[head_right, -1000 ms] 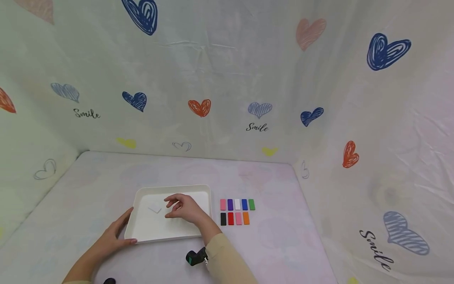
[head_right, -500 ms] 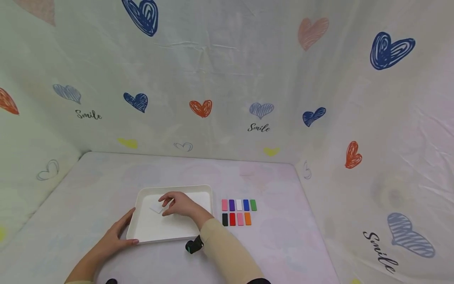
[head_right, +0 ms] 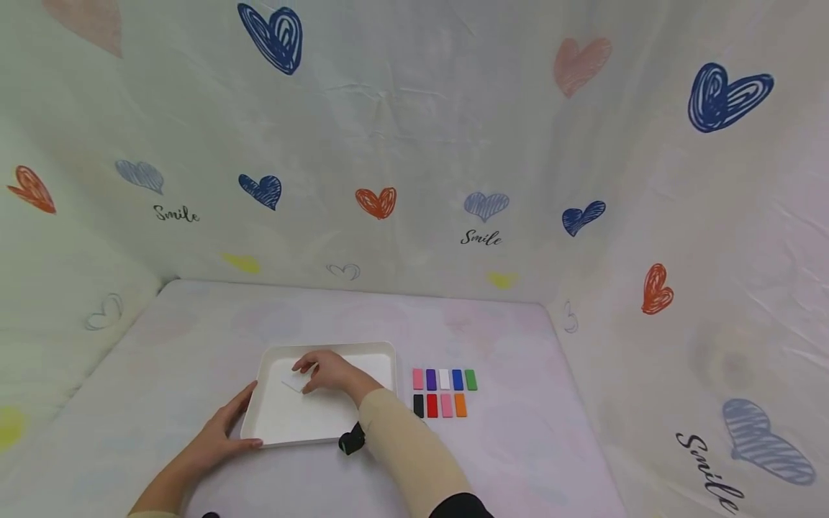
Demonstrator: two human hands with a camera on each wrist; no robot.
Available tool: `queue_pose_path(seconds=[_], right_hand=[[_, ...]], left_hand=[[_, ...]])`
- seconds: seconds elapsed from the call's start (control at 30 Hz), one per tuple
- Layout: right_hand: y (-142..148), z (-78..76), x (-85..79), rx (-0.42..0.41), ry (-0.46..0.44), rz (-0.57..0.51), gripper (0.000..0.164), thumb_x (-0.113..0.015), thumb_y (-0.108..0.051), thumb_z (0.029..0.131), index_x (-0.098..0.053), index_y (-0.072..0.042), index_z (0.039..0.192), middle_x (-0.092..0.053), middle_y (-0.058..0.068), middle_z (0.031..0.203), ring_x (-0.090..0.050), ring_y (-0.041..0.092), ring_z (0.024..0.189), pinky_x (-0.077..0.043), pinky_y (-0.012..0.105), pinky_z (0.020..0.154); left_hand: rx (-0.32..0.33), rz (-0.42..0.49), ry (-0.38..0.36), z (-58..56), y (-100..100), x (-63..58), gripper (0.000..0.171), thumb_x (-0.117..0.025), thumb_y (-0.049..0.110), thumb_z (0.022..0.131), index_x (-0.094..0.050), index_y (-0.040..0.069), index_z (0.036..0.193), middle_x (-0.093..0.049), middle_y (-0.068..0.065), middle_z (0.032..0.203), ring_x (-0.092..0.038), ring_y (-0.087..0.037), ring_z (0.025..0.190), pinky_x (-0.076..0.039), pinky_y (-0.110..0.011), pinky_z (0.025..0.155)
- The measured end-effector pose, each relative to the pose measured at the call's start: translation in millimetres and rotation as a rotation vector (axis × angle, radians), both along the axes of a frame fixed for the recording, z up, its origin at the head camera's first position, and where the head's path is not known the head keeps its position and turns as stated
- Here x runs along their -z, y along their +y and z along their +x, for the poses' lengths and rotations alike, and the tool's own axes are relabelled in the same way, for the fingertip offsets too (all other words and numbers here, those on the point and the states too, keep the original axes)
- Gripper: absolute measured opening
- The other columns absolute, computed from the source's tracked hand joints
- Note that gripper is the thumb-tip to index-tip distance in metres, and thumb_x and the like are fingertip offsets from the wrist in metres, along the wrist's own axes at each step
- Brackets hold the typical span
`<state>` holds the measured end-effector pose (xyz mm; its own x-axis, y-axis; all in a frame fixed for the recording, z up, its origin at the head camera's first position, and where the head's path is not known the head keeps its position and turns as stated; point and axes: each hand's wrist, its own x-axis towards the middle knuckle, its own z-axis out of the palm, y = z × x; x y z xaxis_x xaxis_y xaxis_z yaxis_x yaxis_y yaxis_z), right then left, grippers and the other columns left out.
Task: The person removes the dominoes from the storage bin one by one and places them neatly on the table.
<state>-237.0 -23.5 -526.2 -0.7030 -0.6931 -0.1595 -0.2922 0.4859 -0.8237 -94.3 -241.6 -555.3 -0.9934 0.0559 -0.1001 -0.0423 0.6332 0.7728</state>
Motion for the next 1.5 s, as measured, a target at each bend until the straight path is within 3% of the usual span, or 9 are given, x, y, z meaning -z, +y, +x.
queue_pose_path(seconds=[0.13, 0.33, 0.5, 0.67, 0.9, 1.0, 1.27, 1.5], right_hand=[[-2.2, 1.1, 5.1, 0.004, 0.051, 0.054, 0.044, -0.082, -0.004, 0.077, -0.070, -0.013, 0.117, -0.064, -0.009, 0.104, -0.052, 0.004, 0.084, -0.044, 0.016, 0.078], [-5.6, 6.0, 6.0, 0.035, 0.094, 0.168, 0.046, -0.083, -0.013, 0.076, -0.071, -0.026, 0.119, -0.059, -0.015, 0.091, -0.046, 0.002, 0.078, -0.031, 0.033, 0.089], [-6.9, 8.1, 6.0, 0.036, 0.102, 0.206, 0.049, -0.082, -0.013, 0.077, -0.069, -0.029, 0.122, -0.060, -0.019, 0.102, -0.049, -0.001, 0.087, -0.029, 0.040, 0.098], [-8.7, 7.6, 4.5, 0.016, 0.140, 0.232, 0.050, -0.082, -0.013, 0.077, -0.070, -0.031, 0.122, -0.063, -0.018, 0.111, -0.051, -0.003, 0.096, -0.032, 0.037, 0.094], [-12.1, 8.8, 2.2, -0.013, 0.175, 0.288, 0.052, -0.082, -0.013, 0.077, -0.069, -0.033, 0.124, -0.052, -0.013, 0.087, -0.044, 0.001, 0.080, -0.029, 0.027, 0.077], [-12.5, 9.5, 2.5, -0.002, 0.179, 0.297, 0.050, -0.083, -0.015, 0.078, -0.069, -0.032, 0.122, -0.050, -0.013, 0.088, -0.043, 0.001, 0.080, -0.028, 0.026, 0.074], [-11.1, 8.9, 7.4, 0.032, 0.196, 0.306, 0.044, -0.087, -0.027, 0.073, -0.072, -0.032, 0.114, -0.051, -0.017, 0.095, -0.044, -0.001, 0.087, -0.029, 0.024, 0.076], [-7.1, 7.1, 13.3, 0.015, 0.163, 0.229, 0.039, -0.089, -0.029, 0.071, -0.075, -0.026, 0.107, -0.058, -0.022, 0.097, -0.048, -0.004, 0.093, -0.031, 0.025, 0.085]], left_hand=[[0.000, -0.005, -0.004, 1.1, 1.5, 1.0, 0.111, -0.088, 0.037, 0.068, -0.023, 0.009, 0.154, -0.046, -0.024, 0.142, -0.037, -0.046, 0.130, -0.022, -0.072, 0.102], [0.022, 0.002, 0.048, 1.9, 0.1, 1.5, 0.108, -0.088, 0.033, 0.069, -0.025, 0.007, 0.153, -0.050, -0.023, 0.138, -0.040, -0.046, 0.128, -0.025, -0.073, 0.099], [0.015, 0.012, 0.021, 1.6, 0.2, 1.7, 0.109, -0.088, 0.035, 0.069, -0.025, 0.009, 0.154, -0.050, -0.022, 0.138, -0.039, -0.046, 0.129, -0.024, -0.073, 0.100], [-0.001, 0.003, -0.032, 2.0, 1.3, -0.2, 0.111, -0.087, 0.038, 0.069, -0.022, 0.012, 0.155, -0.046, -0.023, 0.141, -0.035, -0.045, 0.131, -0.020, -0.074, 0.101], [0.005, 0.003, -0.002, 3.2, 0.8, -2.7, 0.109, -0.087, 0.036, 0.069, -0.023, 0.010, 0.154, -0.048, -0.024, 0.140, -0.037, -0.046, 0.130, -0.022, -0.074, 0.100], [0.012, 0.004, 0.018, 3.3, 1.1, -2.9, 0.108, -0.087, 0.035, 0.070, -0.024, 0.009, 0.154, -0.049, -0.024, 0.139, -0.039, -0.046, 0.129, -0.024, -0.073, 0.099], [0.025, 0.003, 0.052, 2.6, 1.9, -0.9, 0.106, -0.087, 0.032, 0.070, -0.025, 0.007, 0.153, -0.051, -0.024, 0.137, -0.040, -0.047, 0.128, -0.026, -0.073, 0.098], [0.026, 0.024, 0.073, 0.9, 0.3, 1.4, 0.106, -0.087, 0.031, 0.070, -0.026, 0.007, 0.153, -0.051, -0.025, 0.136, -0.038, -0.048, 0.128, -0.024, -0.073, 0.099]])
